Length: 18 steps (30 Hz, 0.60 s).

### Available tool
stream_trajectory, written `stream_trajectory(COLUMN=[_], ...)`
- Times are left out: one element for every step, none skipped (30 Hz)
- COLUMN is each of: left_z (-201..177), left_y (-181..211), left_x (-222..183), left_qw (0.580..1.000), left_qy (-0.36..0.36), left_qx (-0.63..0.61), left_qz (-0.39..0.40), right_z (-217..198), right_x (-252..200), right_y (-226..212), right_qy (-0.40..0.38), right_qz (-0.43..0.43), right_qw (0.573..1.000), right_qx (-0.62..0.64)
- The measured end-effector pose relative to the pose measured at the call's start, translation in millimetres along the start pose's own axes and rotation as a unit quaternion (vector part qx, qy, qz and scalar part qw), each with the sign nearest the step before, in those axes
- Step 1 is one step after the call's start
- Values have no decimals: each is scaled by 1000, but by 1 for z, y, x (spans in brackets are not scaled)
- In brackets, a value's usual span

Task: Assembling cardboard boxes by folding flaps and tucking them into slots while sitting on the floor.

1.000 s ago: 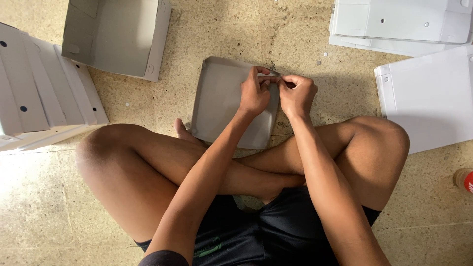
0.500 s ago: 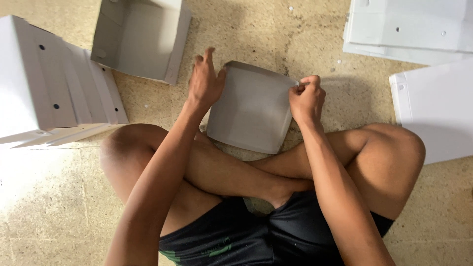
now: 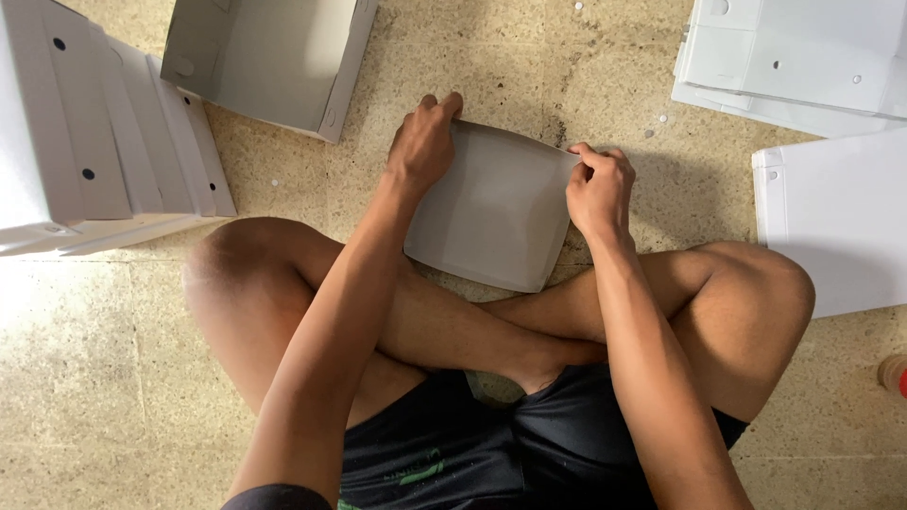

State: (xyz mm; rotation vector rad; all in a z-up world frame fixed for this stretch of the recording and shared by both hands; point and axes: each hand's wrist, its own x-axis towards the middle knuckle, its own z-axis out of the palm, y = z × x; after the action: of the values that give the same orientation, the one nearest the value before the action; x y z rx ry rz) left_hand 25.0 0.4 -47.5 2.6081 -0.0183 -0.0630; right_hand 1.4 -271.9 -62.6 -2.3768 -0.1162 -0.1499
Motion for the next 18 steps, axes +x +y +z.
stream_trajectory(left_z=[-3, -3, -3, -5, -10, -14, -18, -14, -10, -6, -4, -3, -3, -17, -31, -42, -40, -36], left_y=[5, 6, 8, 10, 14, 17, 19, 16, 13, 11, 11, 12, 14, 25, 35, 43, 31, 16], left_x=[-1, -3, -5, -3, -7, -13, -18, -18, -17, -16, -18, -16, -13, -19, -25, -35, -35, -37], left_qw=[1000, 1000, 1000, 1000, 1000, 999, 998, 998, 999, 999, 998, 996, 992, 992, 993, 990, 990, 984], left_qy=[-5, -1, -4, -4, 2, -9, -21, -20, -24, -30, -32, -38, -45, -36, -43, -55, -51, -82], left_qx=[-3, -3, 2, 7, 8, -1, -11, -10, 9, 27, 28, 70, 113, 115, 68, 20, 22, 24], left_qz=[0, 0, -8, -13, -9, -31, -53, -54, -45, -35, -36, -41, -46, -42, -87, -132, -130, -158], right_z=[0, -1, -3, -6, -10, -14, -18, -16, -15, -14, -11, -10, -9, -18, -26, -33, -38, -41], right_x=[0, -2, -4, -2, -2, -5, -7, -6, -6, -6, -9, -7, -5, -6, -7, -12, -12, -14], right_y=[0, -4, -7, -11, -16, -21, -25, -23, -21, -18, -17, -15, -14, -27, -40, -52, -48, -44], right_qy=[0, 1, -12, -19, -14, -28, -43, -44, -54, -63, -63, -65, -66, -60, -64, -71, -68, -108], right_qz=[-15, -19, -15, -12, -17, 1, 18, 17, 15, 15, 17, 17, 18, 12, 43, 78, 76, 120], right_qw=[1000, 1000, 1000, 1000, 1000, 1000, 999, 999, 998, 998, 998, 998, 998, 998, 997, 994, 995, 987], right_qx=[-13, -12, -16, -21, -20, 0, 20, 21, 14, 7, 7, 3, -1, 1, 12, 23, 25, -12])
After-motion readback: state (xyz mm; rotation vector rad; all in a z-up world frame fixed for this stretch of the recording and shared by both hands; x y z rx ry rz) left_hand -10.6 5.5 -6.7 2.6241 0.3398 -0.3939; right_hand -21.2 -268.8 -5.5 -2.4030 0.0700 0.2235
